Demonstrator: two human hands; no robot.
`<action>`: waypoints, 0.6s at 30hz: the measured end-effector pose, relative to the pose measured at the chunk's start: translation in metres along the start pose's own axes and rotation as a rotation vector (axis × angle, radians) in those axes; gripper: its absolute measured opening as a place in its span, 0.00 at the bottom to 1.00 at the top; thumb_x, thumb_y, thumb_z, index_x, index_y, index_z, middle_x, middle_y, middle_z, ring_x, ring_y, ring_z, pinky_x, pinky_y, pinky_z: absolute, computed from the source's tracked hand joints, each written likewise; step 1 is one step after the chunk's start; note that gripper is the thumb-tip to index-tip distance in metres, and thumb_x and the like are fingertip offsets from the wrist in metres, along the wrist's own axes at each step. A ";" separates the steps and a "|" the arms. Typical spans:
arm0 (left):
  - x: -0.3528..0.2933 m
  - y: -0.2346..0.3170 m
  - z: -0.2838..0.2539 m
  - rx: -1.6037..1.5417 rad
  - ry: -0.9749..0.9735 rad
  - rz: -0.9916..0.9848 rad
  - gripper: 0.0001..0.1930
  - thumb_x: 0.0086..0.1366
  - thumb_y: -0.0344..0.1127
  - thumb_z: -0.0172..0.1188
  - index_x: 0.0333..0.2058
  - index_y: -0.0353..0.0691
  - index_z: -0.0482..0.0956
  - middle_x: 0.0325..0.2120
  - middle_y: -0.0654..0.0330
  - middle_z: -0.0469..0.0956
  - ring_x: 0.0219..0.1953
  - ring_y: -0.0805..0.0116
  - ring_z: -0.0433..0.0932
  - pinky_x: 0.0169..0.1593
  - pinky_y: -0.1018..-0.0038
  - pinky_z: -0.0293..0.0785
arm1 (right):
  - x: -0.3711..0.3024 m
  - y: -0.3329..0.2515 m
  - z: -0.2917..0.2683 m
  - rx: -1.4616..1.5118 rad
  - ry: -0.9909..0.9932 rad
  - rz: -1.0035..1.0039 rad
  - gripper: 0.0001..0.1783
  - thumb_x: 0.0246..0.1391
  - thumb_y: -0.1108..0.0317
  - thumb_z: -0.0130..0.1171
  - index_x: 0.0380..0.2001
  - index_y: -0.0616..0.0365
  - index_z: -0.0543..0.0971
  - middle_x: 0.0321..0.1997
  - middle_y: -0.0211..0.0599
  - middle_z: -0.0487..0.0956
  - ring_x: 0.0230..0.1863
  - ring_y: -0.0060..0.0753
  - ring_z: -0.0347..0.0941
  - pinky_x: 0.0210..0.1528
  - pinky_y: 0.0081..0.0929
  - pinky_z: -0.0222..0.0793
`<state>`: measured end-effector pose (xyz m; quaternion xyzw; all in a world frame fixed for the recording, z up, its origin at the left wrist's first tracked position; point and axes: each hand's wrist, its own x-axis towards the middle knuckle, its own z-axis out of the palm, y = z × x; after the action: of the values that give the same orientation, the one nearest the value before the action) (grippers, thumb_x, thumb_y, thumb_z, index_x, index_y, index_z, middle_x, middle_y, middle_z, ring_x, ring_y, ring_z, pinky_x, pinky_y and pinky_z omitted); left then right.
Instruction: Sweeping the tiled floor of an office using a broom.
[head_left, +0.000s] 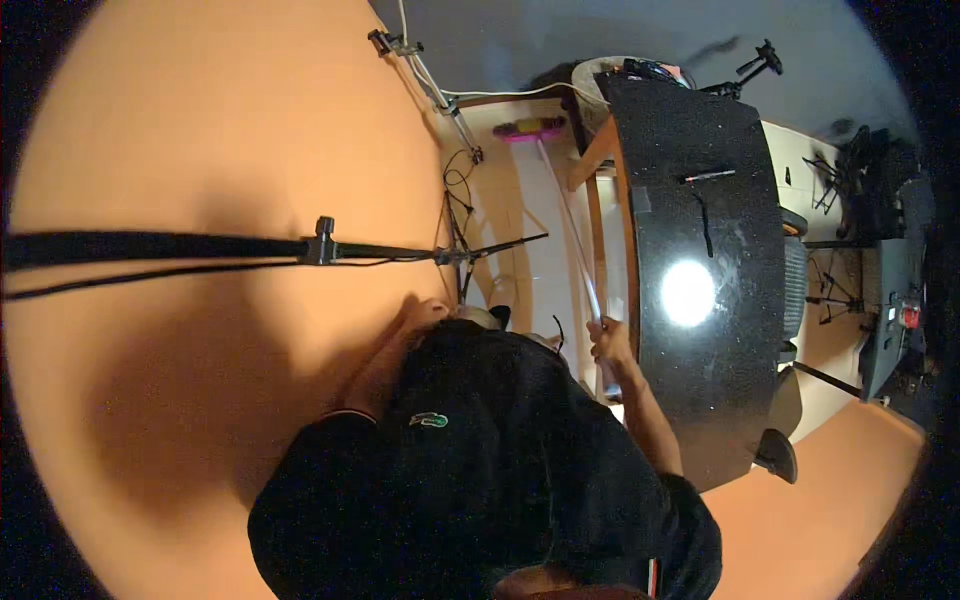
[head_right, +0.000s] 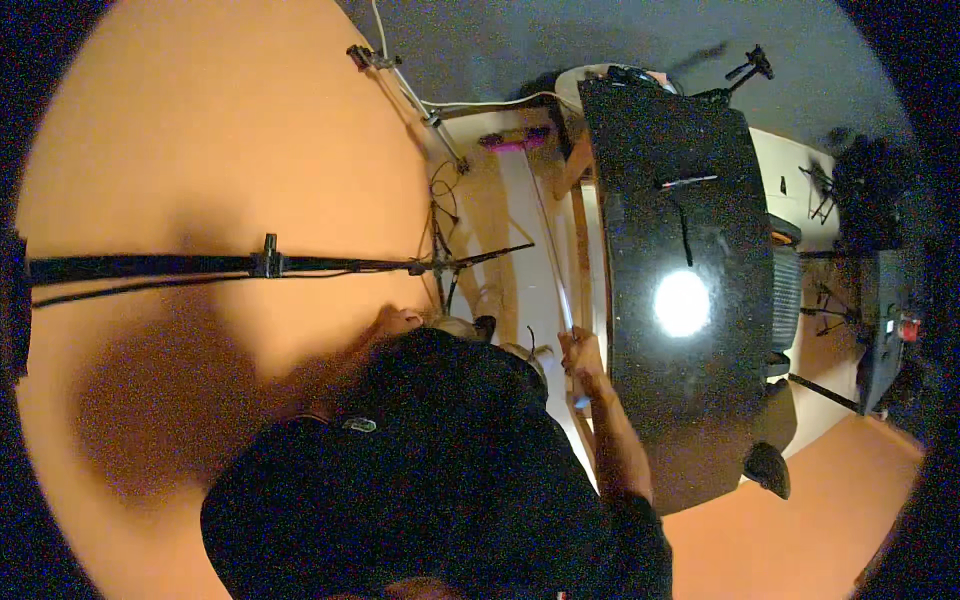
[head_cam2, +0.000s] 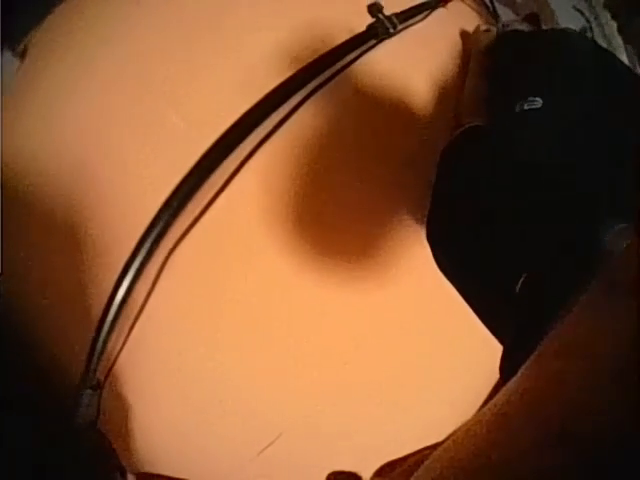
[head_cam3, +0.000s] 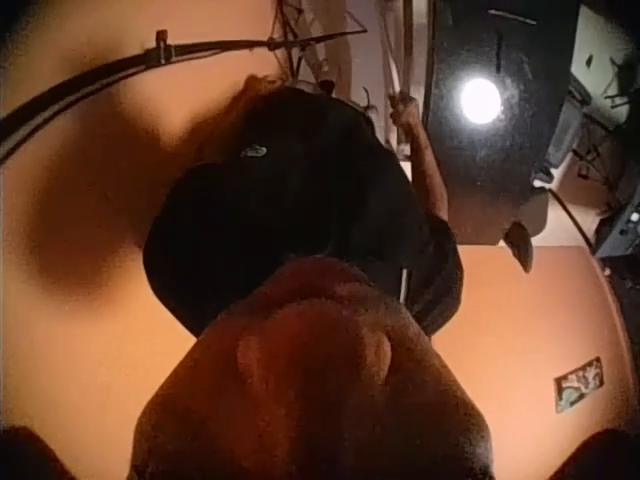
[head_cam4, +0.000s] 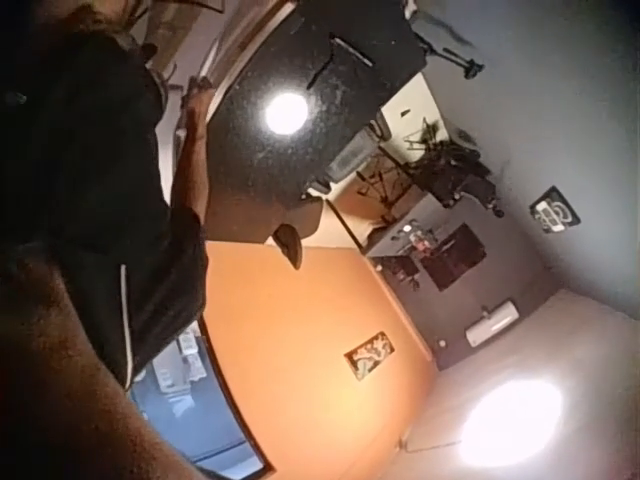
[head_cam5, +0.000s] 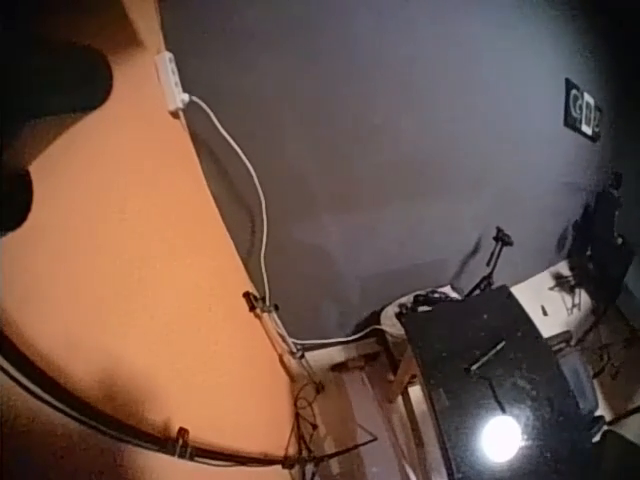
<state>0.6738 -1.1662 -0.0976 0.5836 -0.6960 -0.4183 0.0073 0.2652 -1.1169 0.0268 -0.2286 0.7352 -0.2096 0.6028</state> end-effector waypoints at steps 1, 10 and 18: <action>-0.003 -0.003 -0.001 -0.004 -0.014 -0.039 0.14 0.57 0.43 0.53 0.37 0.41 0.76 0.29 0.55 0.78 0.25 0.62 0.75 0.33 0.67 0.71 | 0.015 -0.009 0.003 0.010 -0.061 -0.020 0.08 0.51 0.63 0.52 0.26 0.57 0.71 0.13 0.24 0.62 0.09 0.20 0.59 0.09 0.20 0.53; -0.016 -0.023 0.017 -0.033 -0.093 -0.185 0.16 0.56 0.46 0.53 0.34 0.39 0.78 0.28 0.52 0.78 0.29 0.58 0.75 0.37 0.64 0.70 | 0.210 -0.089 0.074 0.060 -0.229 -0.117 0.15 0.50 0.58 0.54 0.22 0.57 0.68 0.12 0.29 0.63 0.09 0.24 0.60 0.08 0.26 0.56; -0.012 -0.054 0.045 -0.151 -0.012 -0.131 0.19 0.55 0.49 0.53 0.31 0.37 0.79 0.28 0.49 0.78 0.32 0.54 0.75 0.40 0.61 0.69 | 0.210 -0.012 0.047 -0.196 -0.146 -0.077 0.13 0.50 0.57 0.55 0.24 0.56 0.71 0.14 0.32 0.67 0.09 0.27 0.60 0.08 0.26 0.53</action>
<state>0.6988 -1.1287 -0.1523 0.6230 -0.6229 -0.4727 0.0196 0.2772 -1.2515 -0.1413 -0.3289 0.6972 -0.1424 0.6209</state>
